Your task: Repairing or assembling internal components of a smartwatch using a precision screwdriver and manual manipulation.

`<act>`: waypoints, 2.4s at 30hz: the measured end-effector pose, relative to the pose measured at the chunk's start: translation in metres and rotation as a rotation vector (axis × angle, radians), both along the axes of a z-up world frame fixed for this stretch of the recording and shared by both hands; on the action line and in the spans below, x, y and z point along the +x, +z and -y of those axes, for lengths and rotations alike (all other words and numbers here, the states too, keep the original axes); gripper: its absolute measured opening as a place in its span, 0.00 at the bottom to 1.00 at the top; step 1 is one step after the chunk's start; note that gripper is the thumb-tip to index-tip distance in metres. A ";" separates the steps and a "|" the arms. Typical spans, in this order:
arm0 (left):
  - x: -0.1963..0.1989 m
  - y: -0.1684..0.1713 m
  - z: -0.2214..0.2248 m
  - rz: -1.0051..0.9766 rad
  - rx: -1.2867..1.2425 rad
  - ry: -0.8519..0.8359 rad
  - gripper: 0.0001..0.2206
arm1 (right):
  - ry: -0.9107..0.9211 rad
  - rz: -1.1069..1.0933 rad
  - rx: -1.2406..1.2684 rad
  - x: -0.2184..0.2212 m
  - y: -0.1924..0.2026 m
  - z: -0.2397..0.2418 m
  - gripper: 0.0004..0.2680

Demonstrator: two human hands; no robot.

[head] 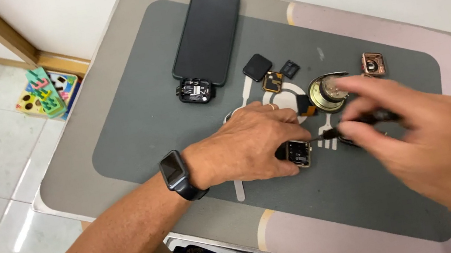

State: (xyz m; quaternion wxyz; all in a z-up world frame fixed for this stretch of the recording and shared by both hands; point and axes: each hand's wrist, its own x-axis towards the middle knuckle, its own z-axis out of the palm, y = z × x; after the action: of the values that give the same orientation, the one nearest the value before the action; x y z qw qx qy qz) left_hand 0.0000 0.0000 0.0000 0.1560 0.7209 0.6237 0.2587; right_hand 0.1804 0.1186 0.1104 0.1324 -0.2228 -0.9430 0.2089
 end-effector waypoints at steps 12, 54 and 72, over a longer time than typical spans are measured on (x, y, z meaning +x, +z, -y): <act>0.000 0.004 0.001 0.064 -0.006 0.051 0.25 | -0.140 -0.625 -0.299 0.023 -0.056 -0.043 0.17; 0.002 0.038 -0.103 0.208 0.192 0.191 0.05 | -0.291 -0.748 -0.722 0.017 -0.060 -0.098 0.18; -0.011 0.086 -0.074 0.058 0.309 0.202 0.05 | -0.297 0.001 0.029 0.049 -0.023 -0.107 0.22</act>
State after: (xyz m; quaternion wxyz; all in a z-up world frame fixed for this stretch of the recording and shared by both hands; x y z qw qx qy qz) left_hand -0.0109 0.0745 0.0860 0.0346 0.6621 0.6410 0.3867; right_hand 0.2299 0.2254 0.0877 0.1645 -0.3582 -0.9026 0.1732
